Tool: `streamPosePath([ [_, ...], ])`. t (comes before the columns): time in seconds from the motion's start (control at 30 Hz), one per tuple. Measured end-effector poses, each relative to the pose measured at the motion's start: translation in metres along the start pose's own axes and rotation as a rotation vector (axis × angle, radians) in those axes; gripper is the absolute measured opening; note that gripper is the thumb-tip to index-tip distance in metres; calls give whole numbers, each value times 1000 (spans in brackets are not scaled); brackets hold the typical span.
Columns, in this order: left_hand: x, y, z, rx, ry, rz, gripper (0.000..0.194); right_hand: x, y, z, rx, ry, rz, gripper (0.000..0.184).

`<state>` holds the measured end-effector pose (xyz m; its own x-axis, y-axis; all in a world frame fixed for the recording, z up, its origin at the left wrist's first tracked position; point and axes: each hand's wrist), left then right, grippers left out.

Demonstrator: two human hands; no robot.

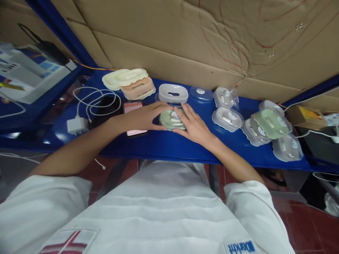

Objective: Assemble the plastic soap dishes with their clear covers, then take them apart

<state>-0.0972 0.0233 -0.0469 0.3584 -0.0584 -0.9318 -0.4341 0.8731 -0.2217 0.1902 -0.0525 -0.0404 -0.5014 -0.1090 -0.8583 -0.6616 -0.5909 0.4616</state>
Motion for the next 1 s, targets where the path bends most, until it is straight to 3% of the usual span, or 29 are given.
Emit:
streamPosePath([
  [0.3, 0, 0, 0, -15, 33, 23, 86, 12, 11, -5, 62, -89, -151, 88],
  [0.63, 1, -4, 1, -49, -5, -48, 90, -14, -29, 0, -50, 100, 224, 93],
  [1.0, 2, -3, 2, -83, 51, -120, 94, -11, -29, 1, -50, 67, 135, 94],
])
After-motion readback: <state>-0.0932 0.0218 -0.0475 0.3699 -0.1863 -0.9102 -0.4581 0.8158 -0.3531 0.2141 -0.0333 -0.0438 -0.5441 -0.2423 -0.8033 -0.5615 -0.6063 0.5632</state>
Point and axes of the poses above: each hand's wrist, its own z-axis towards the middle knuckle, its own x-axis out of the palm, y = z × x, and after that the axes turned 14 degrees about z, right-handed
